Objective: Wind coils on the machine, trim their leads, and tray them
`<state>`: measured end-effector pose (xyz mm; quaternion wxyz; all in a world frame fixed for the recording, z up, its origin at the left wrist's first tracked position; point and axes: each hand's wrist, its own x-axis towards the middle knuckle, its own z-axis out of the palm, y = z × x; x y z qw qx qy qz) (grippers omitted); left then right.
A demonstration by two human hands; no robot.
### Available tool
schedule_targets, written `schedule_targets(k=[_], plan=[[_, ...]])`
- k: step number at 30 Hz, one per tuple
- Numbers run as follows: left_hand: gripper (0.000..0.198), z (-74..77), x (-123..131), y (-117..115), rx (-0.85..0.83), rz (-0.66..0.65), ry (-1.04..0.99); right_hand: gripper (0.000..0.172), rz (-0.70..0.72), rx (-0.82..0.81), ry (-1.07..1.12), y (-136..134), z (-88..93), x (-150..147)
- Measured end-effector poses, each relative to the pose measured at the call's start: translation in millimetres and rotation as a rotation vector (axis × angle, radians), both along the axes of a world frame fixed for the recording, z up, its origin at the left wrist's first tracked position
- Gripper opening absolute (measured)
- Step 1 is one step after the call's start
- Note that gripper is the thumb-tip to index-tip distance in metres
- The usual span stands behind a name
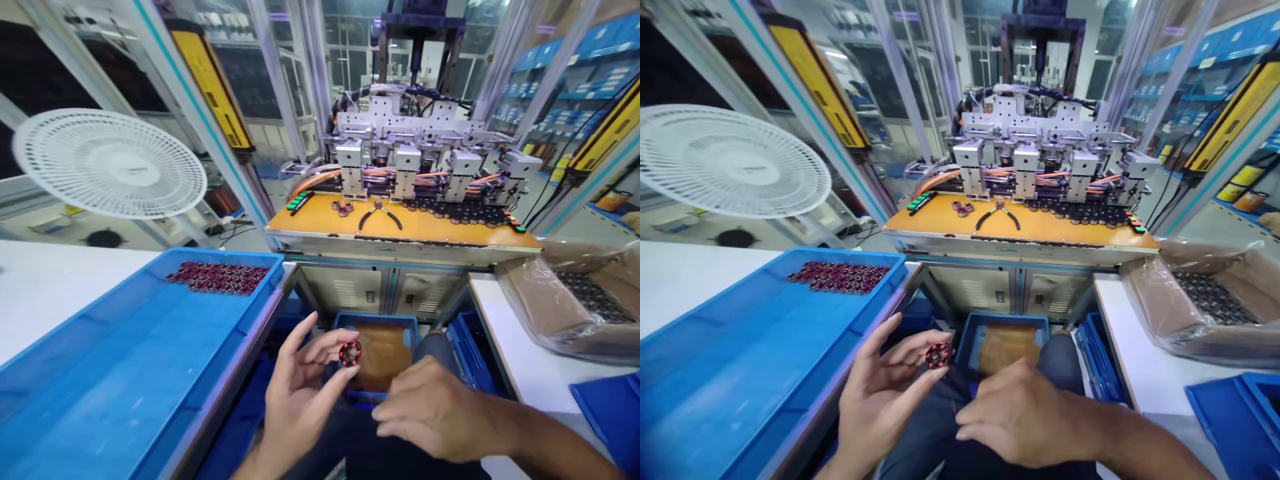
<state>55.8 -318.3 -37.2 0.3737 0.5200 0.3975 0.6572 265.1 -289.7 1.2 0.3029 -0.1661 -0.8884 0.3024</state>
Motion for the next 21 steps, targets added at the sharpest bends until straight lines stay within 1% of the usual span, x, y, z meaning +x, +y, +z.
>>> schedule_targets(k=[1,2,4,5,7,8,9,11,13,15,18,19,21], plan=[[0.069,-0.5,3,6,0.008,-0.012,-0.002,0.026,-0.076,-0.093,0.047,6,-1.8,2],[0.066,-0.9,6,10,0.013,-0.017,-0.007,0.027,-0.159,-0.204,0.110,13,-3.0,2],[0.060,-1.9,13,16,0.012,-0.021,-0.019,0.035,-0.283,-0.481,0.252,26,-5.1,1],[0.057,-2.8,16,18,0.011,-0.024,-0.024,0.037,-0.301,-0.642,0.307,31,-6.4,-2],[0.053,-6.1,20,21,0.010,-0.046,-0.019,0.042,-0.275,-0.954,0.367,39,-10.2,-10],[0.053,-8.4,21,23,0.022,-0.072,-0.004,0.043,-0.257,-1.055,0.389,41,-12.4,-15],[0.054,-10.8,21,24,0.040,-0.101,0.016,0.043,-0.245,-1.109,0.416,43,-14.6,-20],[0.062,-15.1,20,28,0.080,-0.127,0.048,0.040,-0.233,-1.123,0.468,44,-19.1,-28],[0.072,-16.8,19,31,0.094,-0.099,0.048,0.036,-0.216,-1.106,0.501,42,-24.3,-33],[0.077,-15.2,17,33,0.068,-0.046,0.006,0.032,-0.216,-1.106,0.556,38,-31.3,-36],[0.075,-9.2,15,36,0.010,-0.025,-0.061,0.030,-0.254,-1.124,0.675,30,-42.6,-36],[0.073,-7.5,14,37,-0.004,-0.031,-0.071,0.030,-0.258,-1.138,0.687,27,-44.7,-34],[0.071,-6.5,12,37,-0.005,-0.058,-0.062,0.032,-0.250,-1.159,0.640,26,-44.3,-30]])
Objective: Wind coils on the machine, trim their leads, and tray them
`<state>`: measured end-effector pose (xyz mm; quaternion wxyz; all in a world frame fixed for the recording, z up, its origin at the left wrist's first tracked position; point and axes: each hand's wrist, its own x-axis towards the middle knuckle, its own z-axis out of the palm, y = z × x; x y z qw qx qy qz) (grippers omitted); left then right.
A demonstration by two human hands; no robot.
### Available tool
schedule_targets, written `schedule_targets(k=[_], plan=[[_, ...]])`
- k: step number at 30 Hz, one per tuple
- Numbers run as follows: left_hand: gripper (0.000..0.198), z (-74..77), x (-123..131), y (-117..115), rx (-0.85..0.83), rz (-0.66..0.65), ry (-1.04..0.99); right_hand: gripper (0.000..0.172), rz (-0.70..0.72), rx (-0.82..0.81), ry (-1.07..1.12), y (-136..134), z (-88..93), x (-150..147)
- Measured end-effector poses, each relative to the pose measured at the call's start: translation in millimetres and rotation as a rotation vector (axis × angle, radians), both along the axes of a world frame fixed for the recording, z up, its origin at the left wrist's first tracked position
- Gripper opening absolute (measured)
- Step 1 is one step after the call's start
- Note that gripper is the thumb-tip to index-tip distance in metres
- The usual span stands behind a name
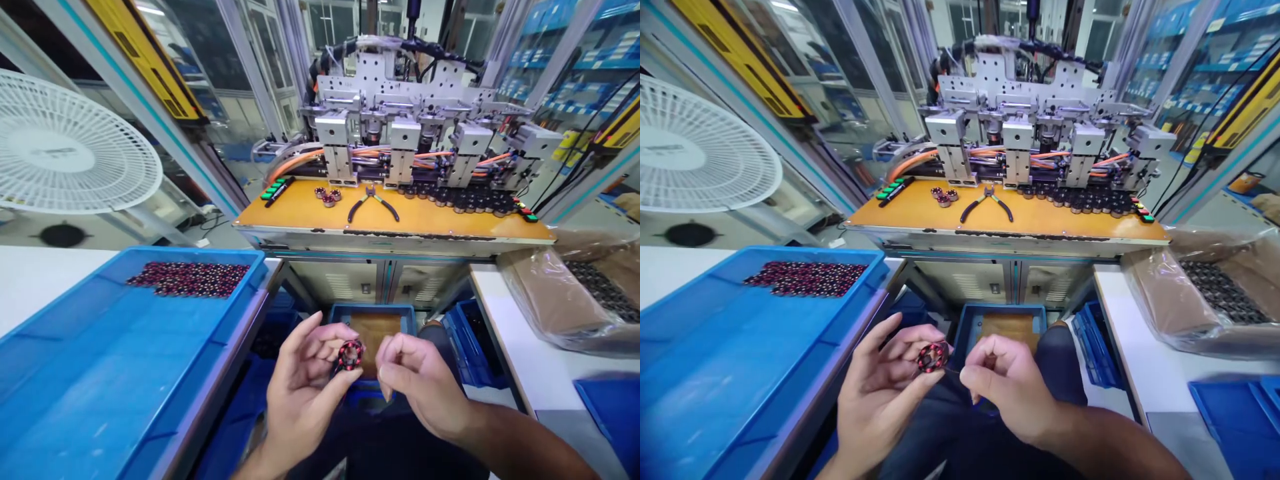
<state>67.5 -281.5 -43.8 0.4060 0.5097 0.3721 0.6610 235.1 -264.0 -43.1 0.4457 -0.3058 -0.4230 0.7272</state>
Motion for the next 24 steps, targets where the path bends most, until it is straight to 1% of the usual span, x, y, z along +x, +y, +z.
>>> schedule_targets(k=[4,7,9,11,12,14,16,18,20,21,24], plan=[[0.071,-8.1,-3,-5,0.060,-0.085,0.091,0.039,0.116,-0.038,-0.078,8,16.0,9],[0.070,-14.3,-3,-10,0.067,-0.126,0.134,0.037,0.168,-0.063,-0.069,11,23.3,9],[0.067,-13.7,0,-13,0.016,-0.131,0.095,0.035,0.122,-0.081,-0.014,7,20.0,5],[0.062,-9.4,3,-15,-0.093,-0.122,-0.011,0.035,0.049,-0.140,0.058,-1,12.4,2],[0.057,-6.9,4,-15,-0.155,-0.114,-0.070,0.036,0.022,-0.175,0.081,-5,8.4,2],[0.040,-2.9,4,-15,-0.259,-0.102,-0.144,0.037,0.001,-0.210,0.080,-10,3.0,4],[0.024,-1.9,1,-13,-0.305,-0.131,-0.146,0.037,0.002,-0.162,0.028,-9,3.6,10],[0.017,-3.4,-3,-11,-0.298,-0.185,-0.112,0.039,0.007,-0.054,-0.059,-3,10.8,17],[0.019,-5.1,-6,-8,-0.275,-0.244,-0.056,0.041,0.042,0.035,-0.171,4,22.3,24],[0.021,-5.4,-6,-7,-0.271,-0.269,-0.026,0.042,0.075,0.051,-0.229,7,28.1,25],[0.028,-4.0,-4,-7,-0.272,-0.332,0.028,0.039,0.183,0.024,-0.355,12,39.5,26]])
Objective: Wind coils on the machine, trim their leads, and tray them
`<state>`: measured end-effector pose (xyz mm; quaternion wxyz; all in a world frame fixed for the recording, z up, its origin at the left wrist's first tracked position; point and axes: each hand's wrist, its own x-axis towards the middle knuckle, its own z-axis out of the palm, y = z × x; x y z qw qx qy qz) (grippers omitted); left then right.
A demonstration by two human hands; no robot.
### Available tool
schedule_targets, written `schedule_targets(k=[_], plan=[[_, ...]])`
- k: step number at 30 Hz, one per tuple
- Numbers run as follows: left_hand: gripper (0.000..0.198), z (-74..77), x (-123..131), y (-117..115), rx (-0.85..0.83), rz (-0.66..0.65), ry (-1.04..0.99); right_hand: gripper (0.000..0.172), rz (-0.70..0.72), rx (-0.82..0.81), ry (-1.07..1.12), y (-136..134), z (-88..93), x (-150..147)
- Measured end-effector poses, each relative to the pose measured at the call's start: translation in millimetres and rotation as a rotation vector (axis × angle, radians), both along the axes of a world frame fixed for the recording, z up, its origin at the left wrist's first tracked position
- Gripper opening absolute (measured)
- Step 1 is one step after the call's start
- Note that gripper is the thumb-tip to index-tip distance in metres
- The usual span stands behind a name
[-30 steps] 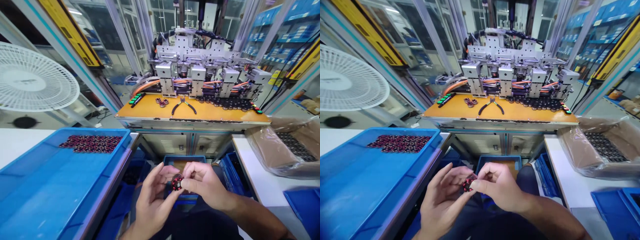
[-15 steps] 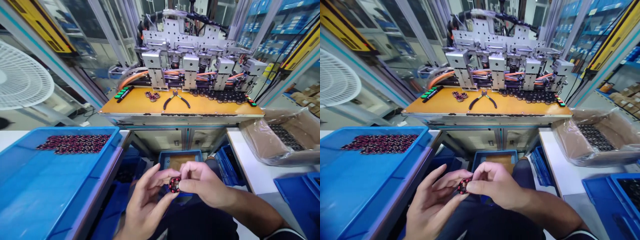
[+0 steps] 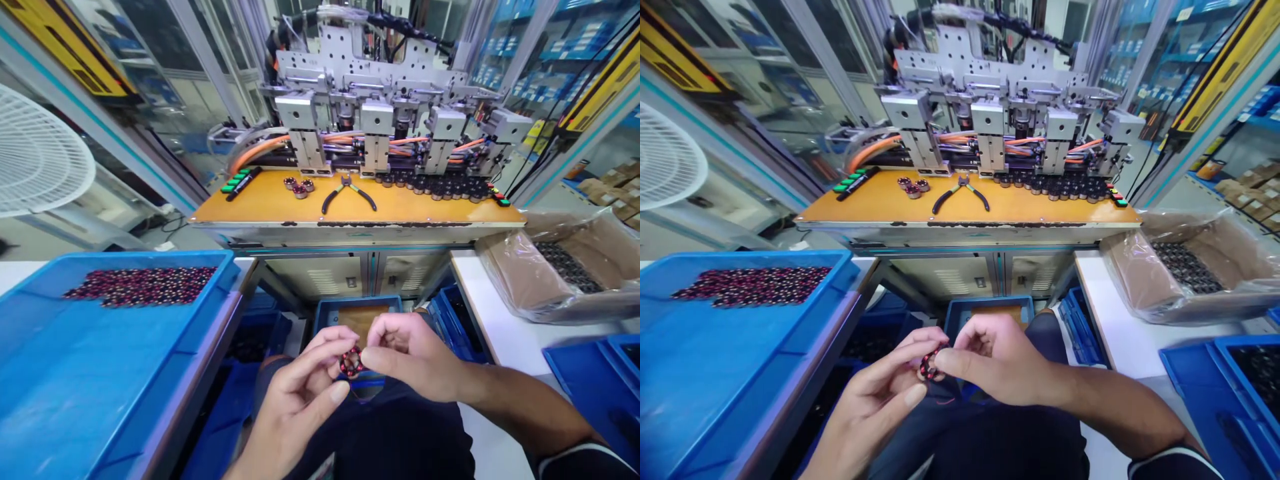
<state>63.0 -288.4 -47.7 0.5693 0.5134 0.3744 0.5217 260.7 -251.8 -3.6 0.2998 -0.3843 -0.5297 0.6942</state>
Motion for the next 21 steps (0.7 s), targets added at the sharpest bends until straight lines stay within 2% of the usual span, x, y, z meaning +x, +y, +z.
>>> schedule_targets(k=[6,10,12,17,21], plan=[[0.027,-0.3,3,-1,-0.042,0.019,0.028,0.028,0.051,0.026,-0.057,1,-5.4,-2],[0.029,-2.1,1,-3,-0.158,-0.029,-0.113,0.030,0.213,-0.043,-0.053,12,-6.3,14],[0.025,0.2,0,-3,-0.172,-0.039,-0.112,0.031,0.266,-0.073,-0.083,16,-3.3,22],[0.020,9.2,5,-4,-0.161,-0.031,-0.031,0.033,0.194,-0.044,-0.104,11,3.7,19],[0.022,12.9,12,-10,-0.244,0.002,-0.101,0.033,0.206,-0.027,-0.103,8,0.7,21]])
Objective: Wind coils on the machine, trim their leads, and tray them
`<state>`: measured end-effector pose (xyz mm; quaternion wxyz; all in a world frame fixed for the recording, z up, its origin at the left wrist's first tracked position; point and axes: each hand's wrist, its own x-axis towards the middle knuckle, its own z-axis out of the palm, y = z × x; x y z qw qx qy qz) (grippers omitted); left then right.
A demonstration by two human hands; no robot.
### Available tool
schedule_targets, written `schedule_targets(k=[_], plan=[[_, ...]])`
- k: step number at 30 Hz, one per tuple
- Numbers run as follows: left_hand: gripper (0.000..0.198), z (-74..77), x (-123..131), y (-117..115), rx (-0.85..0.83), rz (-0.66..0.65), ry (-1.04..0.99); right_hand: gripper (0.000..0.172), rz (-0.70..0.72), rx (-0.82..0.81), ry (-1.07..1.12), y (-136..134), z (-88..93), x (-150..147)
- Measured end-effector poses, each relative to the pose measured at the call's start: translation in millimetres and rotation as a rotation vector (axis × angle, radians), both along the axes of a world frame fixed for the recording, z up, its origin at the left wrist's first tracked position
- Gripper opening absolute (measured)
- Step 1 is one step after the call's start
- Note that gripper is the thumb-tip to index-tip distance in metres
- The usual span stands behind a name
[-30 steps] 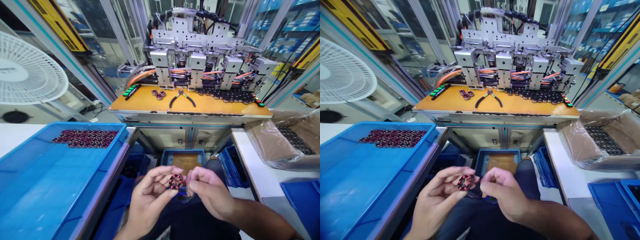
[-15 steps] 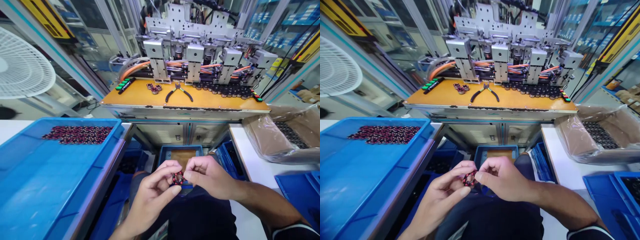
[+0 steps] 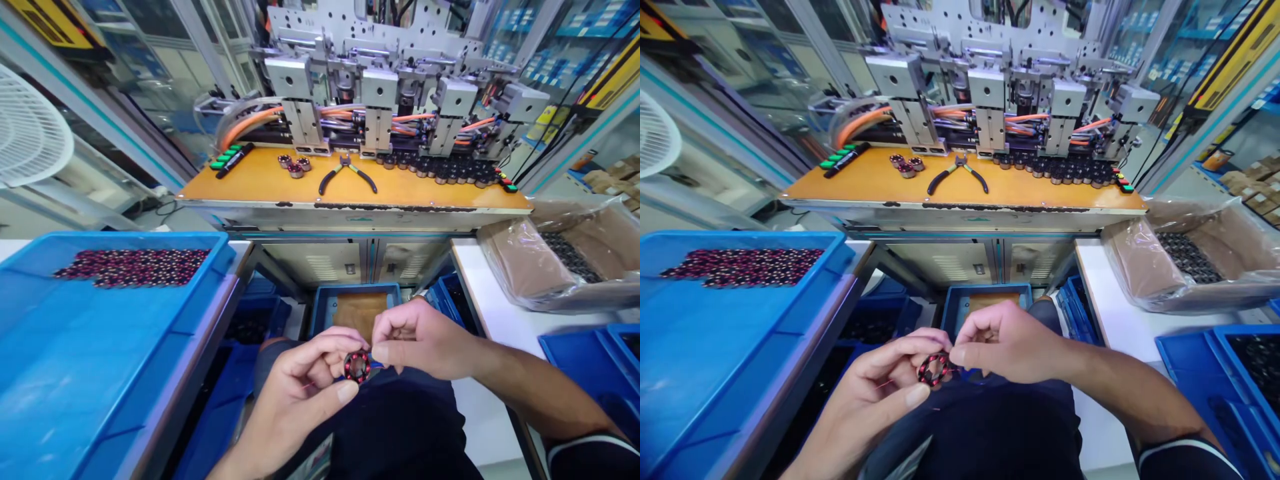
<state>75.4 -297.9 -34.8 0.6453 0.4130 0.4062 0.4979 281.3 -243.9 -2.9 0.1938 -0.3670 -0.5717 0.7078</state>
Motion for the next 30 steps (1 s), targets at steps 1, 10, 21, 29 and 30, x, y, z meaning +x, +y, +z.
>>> schedule_targets(k=[1,10,21,29,30], plan=[[0.022,0.6,1,-2,-0.025,0.013,-0.012,0.031,0.025,0.008,-0.013,1,-0.7,4],[0.026,6.1,-7,-1,0.015,-0.201,0.079,0.023,0.159,0.438,0.095,21,15.9,-3],[0.023,1.0,-8,-9,-0.010,-0.079,-0.078,0.030,-0.079,0.266,-0.021,1,12.4,-12],[0.024,-10.5,-13,-2,0.255,-0.141,0.073,0.026,-0.086,0.073,-0.045,-8,27.8,-7],[0.024,-11.4,-13,-2,0.250,-0.138,0.085,0.024,-0.065,0.073,-0.059,-7,30.2,-8]])
